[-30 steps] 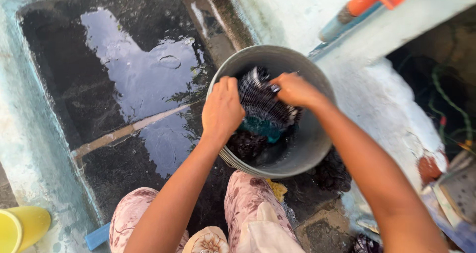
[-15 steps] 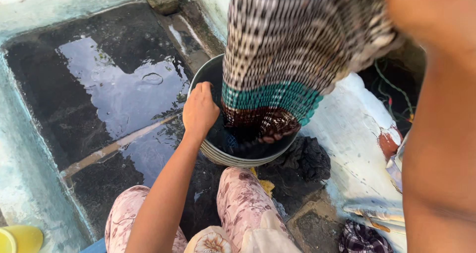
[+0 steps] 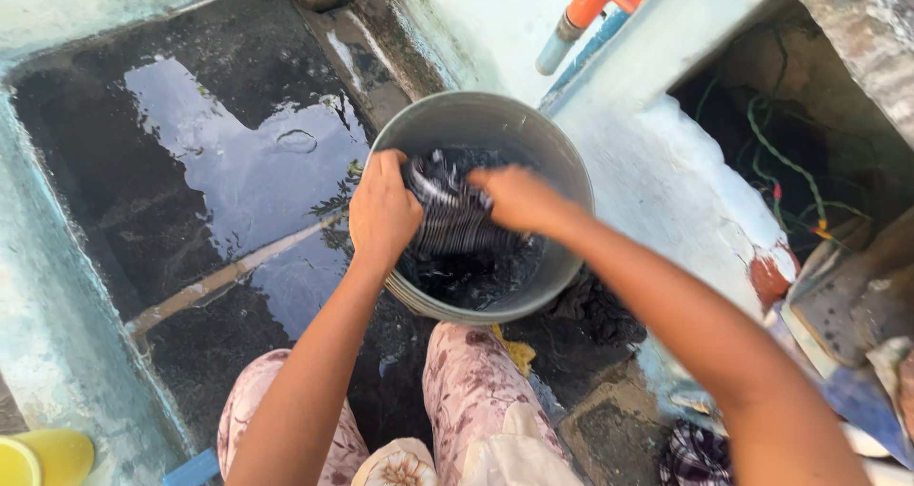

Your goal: The person washes clothes by hand at a ground-level washing area, using a blue soap bar and a yellow sponge to scrub a dark fabric against the floor before rinsing it in a bucket of water.

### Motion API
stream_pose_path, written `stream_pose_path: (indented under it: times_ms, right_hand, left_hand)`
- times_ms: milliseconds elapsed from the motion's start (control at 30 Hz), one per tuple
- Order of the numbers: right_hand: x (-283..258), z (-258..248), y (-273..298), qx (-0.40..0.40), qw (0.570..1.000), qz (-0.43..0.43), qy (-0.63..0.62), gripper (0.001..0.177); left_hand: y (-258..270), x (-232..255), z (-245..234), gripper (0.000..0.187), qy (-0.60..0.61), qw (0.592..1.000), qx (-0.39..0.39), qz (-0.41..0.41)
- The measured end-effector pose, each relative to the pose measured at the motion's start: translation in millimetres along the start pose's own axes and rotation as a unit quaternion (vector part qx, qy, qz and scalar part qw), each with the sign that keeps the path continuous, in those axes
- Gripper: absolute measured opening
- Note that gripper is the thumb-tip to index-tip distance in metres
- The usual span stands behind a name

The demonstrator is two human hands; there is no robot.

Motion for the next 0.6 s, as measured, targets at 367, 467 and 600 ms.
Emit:
stream_pose_path:
  times_ms: [367,467,600]
  right_hand:
    - [23.3,179.5,-142.5,-0.175,0.972,0.045,0.148,0.035]
    - [28.3,208.2,-159.3,-0.078,0.970,0.047,0.224,0.028]
    - [16.3,158.0,-164.6,-0.021,0.992,-0.003,0.122,0.028]
  left_hand:
    - [-3.3,0.2,2.2,0.032,-0.024,0.999,-0.041,-0.009]
    - [-2.9,-1.2,4.4,0.032,-0.020,0.999,-0.035,-0.006]
    - [-2.7,-1.3,4.1,0.031,-0.022,0.999,-0.036,-0.004]
Point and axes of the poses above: each hand's wrist, its own y-axis away from the middle knuckle, its own z-axis out of the palm, x = y × z, the point moved 4 cm from there along -y, towards the middle knuckle, and after that the axes turned 1 degree about y, right-handed, at the moved point
